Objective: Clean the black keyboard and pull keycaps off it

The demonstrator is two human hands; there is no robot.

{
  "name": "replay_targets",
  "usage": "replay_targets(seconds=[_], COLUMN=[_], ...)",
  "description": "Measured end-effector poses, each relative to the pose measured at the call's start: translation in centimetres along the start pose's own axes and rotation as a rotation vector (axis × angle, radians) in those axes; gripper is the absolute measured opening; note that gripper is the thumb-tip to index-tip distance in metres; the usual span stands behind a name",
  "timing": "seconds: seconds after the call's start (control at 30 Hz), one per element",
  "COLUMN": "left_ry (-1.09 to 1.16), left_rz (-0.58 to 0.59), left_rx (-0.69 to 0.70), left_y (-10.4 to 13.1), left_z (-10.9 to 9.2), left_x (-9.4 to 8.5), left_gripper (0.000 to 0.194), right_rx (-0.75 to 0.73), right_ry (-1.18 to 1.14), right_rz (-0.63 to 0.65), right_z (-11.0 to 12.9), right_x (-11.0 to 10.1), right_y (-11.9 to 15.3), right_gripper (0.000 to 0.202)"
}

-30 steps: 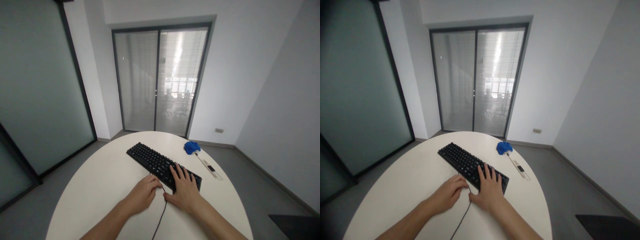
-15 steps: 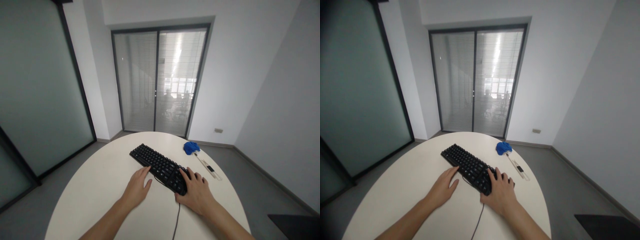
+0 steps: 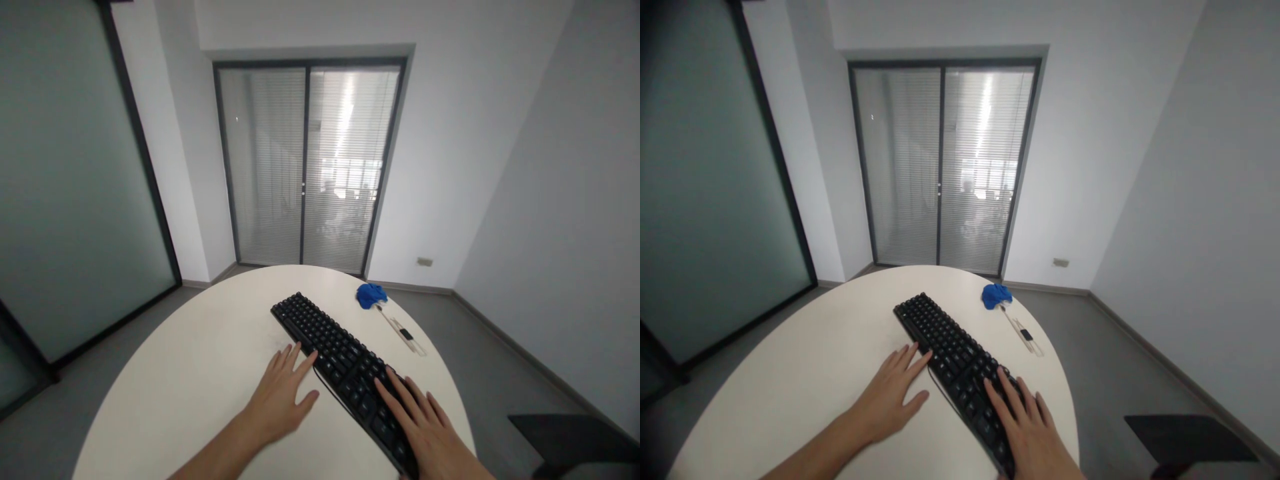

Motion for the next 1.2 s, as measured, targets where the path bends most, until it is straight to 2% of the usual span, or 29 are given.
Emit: replay_targets(seconds=[0.1, 0.2, 0.3, 0.37, 0.57, 0.7, 0.83, 1.03, 1.2], left_ry=[-0.014, -0.042, -0.045, -0.032, -0.033, -0.063, -0.081, -0.094, -0.124], left_rz=[-0.012, 0.0, 0.015, 0.014, 0.044, 0.066, 0.056, 0.018, 0.007], left_rx=[0.032, 0.047, 0.048, 0.033, -0.044, -0.102, -0.132, -0.196, -0.166], left_y=[0.3, 0.6, 0.7, 0.4, -1.6, -3.5, -5.5, -7.0, -7.2], left_z=[-0.7, -1.3, -1.6, -1.5, -1.2, -1.1, -0.9, 0.0, 0.3], left_x=[0.1, 0.3, 0.5, 0.4, -0.7, -1.1, -0.8, 0.3, 1.0], left_gripper=[0.063, 0.062, 0.063, 0.065, 0.063, 0.066, 0.061, 0.058, 0.062], right_rx=[0.02, 0.086, 0.027, 0.004, -0.091, -0.184, -0.278, -0.235, -0.138], right_ry=[0.009, 0.017, -0.046, -0.092, -0.214, -0.275, -0.308, -0.23, -0.16], right_rz=[0.038, -0.017, -0.07, -0.035, 0.083, 0.082, 0.046, 0.026, 0.016], right_z=[-2.2, -3.9, -3.4, -2.6, -2.0, -3.3, -4.3, -5.2, -6.5], right_x=[1.0, 0.6, -1.1, -2.1, -3.3, -3.3, -3.2, -4.3, -5.8], right_y=[2.2, 4.0, 4.5, 4.2, 2.8, 1.7, 0.1, -3.4, -6.7], right_gripper=[0.11, 0.112, 0.109, 0.101, 0.079, 0.069, 0.071, 0.071, 0.048])
Point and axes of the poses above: each hand's wrist, its own y-axis away from the middle knuckle, its own x-axis out of the palm, z = x × y, the point moved 6 cm from there along -y, towards the middle knuckle, and after that the axes turned 12 degrees about -x, right-handed, at the moved point
